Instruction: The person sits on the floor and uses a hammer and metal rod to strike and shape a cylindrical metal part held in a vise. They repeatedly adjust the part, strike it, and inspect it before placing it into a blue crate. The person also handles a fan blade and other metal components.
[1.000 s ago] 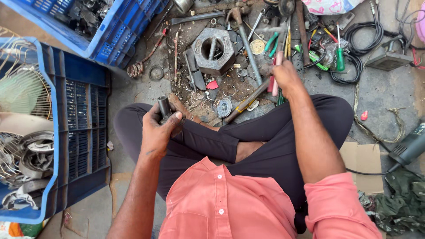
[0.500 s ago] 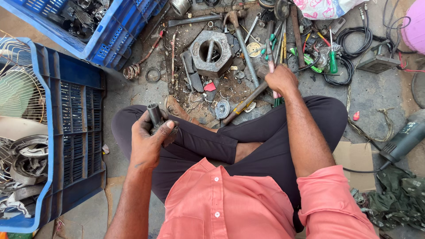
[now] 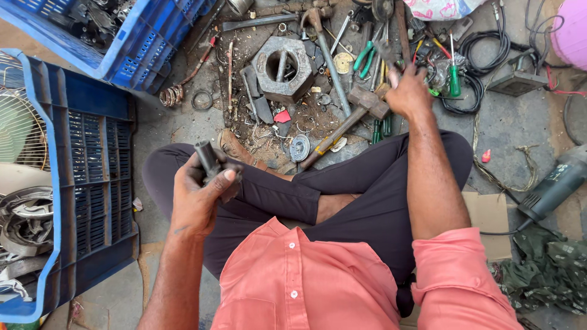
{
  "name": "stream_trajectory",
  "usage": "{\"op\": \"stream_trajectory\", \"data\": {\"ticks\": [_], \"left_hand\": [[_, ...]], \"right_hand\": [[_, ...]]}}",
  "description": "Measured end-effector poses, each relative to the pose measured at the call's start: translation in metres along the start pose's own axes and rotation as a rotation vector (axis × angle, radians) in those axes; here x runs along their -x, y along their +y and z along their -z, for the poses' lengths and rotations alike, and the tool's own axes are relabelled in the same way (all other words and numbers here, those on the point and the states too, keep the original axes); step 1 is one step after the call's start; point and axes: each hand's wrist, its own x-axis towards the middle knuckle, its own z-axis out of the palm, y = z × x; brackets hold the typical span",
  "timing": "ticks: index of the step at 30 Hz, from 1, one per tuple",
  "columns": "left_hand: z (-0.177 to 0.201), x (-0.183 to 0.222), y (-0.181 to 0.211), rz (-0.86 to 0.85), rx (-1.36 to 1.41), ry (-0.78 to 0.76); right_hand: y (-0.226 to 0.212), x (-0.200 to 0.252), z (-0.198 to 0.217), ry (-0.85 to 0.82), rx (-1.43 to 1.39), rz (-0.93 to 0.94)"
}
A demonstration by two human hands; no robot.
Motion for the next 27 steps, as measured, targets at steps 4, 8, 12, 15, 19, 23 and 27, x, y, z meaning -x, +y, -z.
{"op": "stream_trajectory", "data": {"ticks": [4, 8, 12, 15, 19, 23, 27], "left_hand": [[-0.017, -0.001, 0.005, -0.054, -0.145, -0.090], [-0.034, 0.002, 0.010, -0.025, -0.257, -0.119], [-0.044, -0.002, 0.012, -0.212, -0.423, -0.155], [-0.043, -0.004, 0.015, -0.200, -0.308, -0.240], [-0.040, -0.004, 0.025, -0.534, -0.612, -0.267], [-0.040, -0.002, 0.039, -0.722, -0.692, -0.268], [-0.041, -0.002, 0.043, -0.803, -0.731, -0.277]], "right_hand": [[-0.005, -0.003, 0.015, 0.027, 0.031, -0.078], [0.000, -0.014, 0.009, -0.001, 0.091, -0.199], [0.010, -0.029, -0.009, 0.022, 0.115, -0.252], [0.018, -0.033, -0.024, 0.085, 0.108, -0.210], [0.020, -0.026, -0.022, 0.125, 0.120, -0.174], [0.000, -0.002, -0.005, 0.157, 0.165, -0.126], [-0.018, 0.023, 0.003, 0.255, 0.164, -0.044]]}}
